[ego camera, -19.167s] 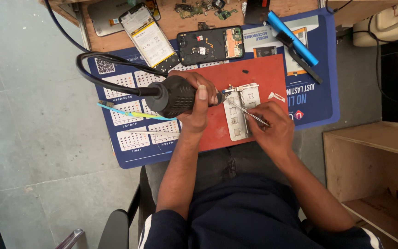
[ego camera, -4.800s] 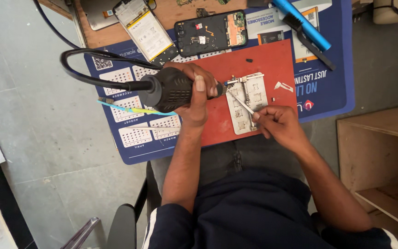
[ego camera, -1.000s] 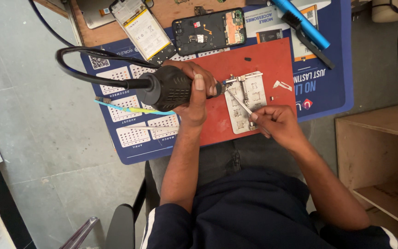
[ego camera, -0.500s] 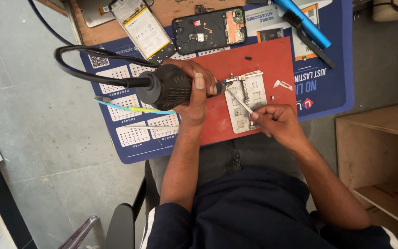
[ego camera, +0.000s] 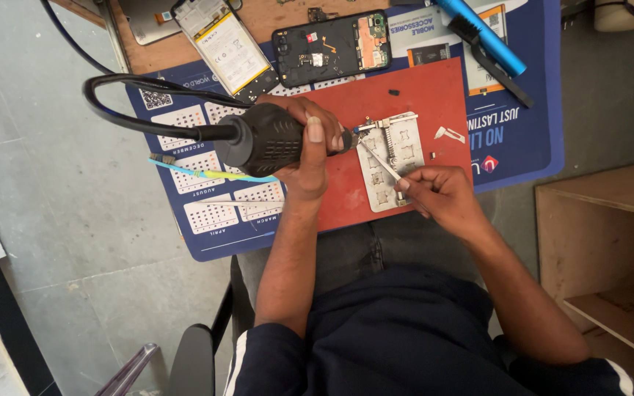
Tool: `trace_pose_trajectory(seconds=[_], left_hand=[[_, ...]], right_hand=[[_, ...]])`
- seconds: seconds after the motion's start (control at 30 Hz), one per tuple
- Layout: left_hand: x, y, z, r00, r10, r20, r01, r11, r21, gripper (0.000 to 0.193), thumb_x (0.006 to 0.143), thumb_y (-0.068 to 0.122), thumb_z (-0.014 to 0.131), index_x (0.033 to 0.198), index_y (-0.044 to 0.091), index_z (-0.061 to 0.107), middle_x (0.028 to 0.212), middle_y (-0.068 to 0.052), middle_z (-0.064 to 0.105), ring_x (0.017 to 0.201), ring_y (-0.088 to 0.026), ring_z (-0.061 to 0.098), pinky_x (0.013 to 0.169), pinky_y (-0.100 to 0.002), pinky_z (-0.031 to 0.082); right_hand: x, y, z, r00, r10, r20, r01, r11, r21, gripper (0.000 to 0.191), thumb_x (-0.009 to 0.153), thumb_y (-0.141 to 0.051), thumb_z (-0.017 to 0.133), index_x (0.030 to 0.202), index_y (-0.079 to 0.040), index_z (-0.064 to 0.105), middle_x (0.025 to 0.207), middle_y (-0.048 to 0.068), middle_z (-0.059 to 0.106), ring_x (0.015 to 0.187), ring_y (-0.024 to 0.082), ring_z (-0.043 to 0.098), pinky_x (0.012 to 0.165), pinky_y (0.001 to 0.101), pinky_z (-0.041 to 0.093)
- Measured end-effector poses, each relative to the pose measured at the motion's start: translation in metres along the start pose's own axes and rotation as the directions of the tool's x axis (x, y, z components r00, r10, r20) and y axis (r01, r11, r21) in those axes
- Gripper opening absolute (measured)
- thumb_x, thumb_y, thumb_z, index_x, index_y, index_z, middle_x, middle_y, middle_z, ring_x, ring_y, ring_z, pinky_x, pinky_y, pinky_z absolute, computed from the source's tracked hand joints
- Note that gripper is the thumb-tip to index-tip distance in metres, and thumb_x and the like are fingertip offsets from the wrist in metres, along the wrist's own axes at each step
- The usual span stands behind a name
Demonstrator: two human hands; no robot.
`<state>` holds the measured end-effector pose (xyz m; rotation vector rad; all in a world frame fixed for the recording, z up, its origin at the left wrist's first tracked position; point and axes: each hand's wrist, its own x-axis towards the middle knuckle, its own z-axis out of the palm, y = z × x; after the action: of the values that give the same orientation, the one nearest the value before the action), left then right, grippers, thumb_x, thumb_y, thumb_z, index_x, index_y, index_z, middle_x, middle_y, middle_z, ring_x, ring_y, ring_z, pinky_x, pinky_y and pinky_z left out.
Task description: The person uses a hot air gun and tweezers to remove a small component from a circuit board. They then use a soldering iron to work on the same board, followed by a brief inspection of the removed component.
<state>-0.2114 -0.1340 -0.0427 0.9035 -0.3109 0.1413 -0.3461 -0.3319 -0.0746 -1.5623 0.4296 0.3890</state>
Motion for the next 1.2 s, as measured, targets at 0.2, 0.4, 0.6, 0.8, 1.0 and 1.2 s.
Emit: trace_pose_trajectory(seconds=[0.2,0.4,0.6,0.8,1.0,1.2], left_hand=[[0.0002,0.0001,-0.0005,1.0,0.007,0.004,-0.007,1.0,-0.003,0.016,0.105,0.0,0.057,0.109,0.006,0.042,0.075,-0.009,0.053,0.056,-0.014,0.051,0.058,-0.031,0.052],[-0.0007,-0.0001,-0.0018,1.0,0.008,0.002,-0.008,1.0,0.003,0.016,0.105,-0.001,0.057,0.109,0.006,0.043,0.075,-0.009,0.054,0.056,-0.014,0.052,0.059,-0.032,0.053],[-0.0004,-0.0012,-0.0022,1.0,0.0,0.001,0.0,1.0,-0.004,0.016,0.105,-0.001,0.057,0.109,0.005,0.043,0.075,-0.01,0.054,0.056,-0.014,0.052,0.059,-0.031,0.052],[-0.0003,-0.0019,-0.0015,1.0,0.014,-0.007,-0.014,1.0,0.005,0.016,0.105,-0.001,0.057,0.109,0.005,0.043,0.076,-0.01,0.054,0.057,-0.015,0.053,0.06,-0.032,0.054],[-0.0007,-0.0012,-0.0003,1.0,0.008,-0.006,-0.008,1.0,0.004,0.017,0.105,-0.001,0.058,0.109,0.005,0.042,0.075,-0.01,0.054,0.056,-0.015,0.053,0.059,-0.031,0.054],[-0.0006,0.0001,0.0013,1.0,0.013,-0.01,-0.013,1.0,-0.006,0.017,0.105,0.001,0.058,0.109,0.005,0.043,0.078,-0.01,0.054,0.057,-0.015,0.053,0.06,-0.032,0.054]], right_hand=[[-0.0002,-0.0034,-0.0009,1.0,-0.021,-0.015,0.021,0.999,-0.027,0.018,0.099,-0.01,0.065,0.099,0.006,0.074,0.054,-0.003,0.051,0.047,0.003,0.04,0.043,0.0237,0.029],[0.001,-0.003,-0.0031,0.999,0.013,-0.029,-0.013,1.0,0.027,0.017,0.098,-0.008,0.066,0.097,0.007,0.074,0.055,-0.003,0.05,0.047,0.004,0.039,0.042,0.0246,0.028],[0.0039,-0.0037,-0.0048,0.999,0.039,-0.014,-0.037,0.996,0.084,0.017,0.098,-0.009,0.066,0.095,0.006,0.074,0.055,-0.003,0.051,0.047,0.004,0.04,0.043,0.0246,0.029],[-0.0023,-0.0063,0.0027,0.997,0.042,-0.061,-0.051,0.988,-0.149,0.016,0.097,-0.013,0.068,0.094,0.0,0.076,0.056,-0.004,0.055,0.048,0.003,0.044,0.044,0.0237,0.03],[-0.0027,-0.0053,0.0027,1.0,-0.007,-0.012,0.005,0.994,-0.107,0.017,0.098,-0.013,0.066,0.097,0.001,0.076,0.059,-0.004,0.057,0.051,0.002,0.046,0.046,0.0225,0.034],[-0.0004,-0.0027,-0.0007,1.0,0.008,-0.026,-0.011,0.989,-0.147,0.017,0.096,-0.011,0.067,0.099,0.002,0.077,0.057,-0.001,0.058,0.048,0.003,0.047,0.044,0.0233,0.034]])
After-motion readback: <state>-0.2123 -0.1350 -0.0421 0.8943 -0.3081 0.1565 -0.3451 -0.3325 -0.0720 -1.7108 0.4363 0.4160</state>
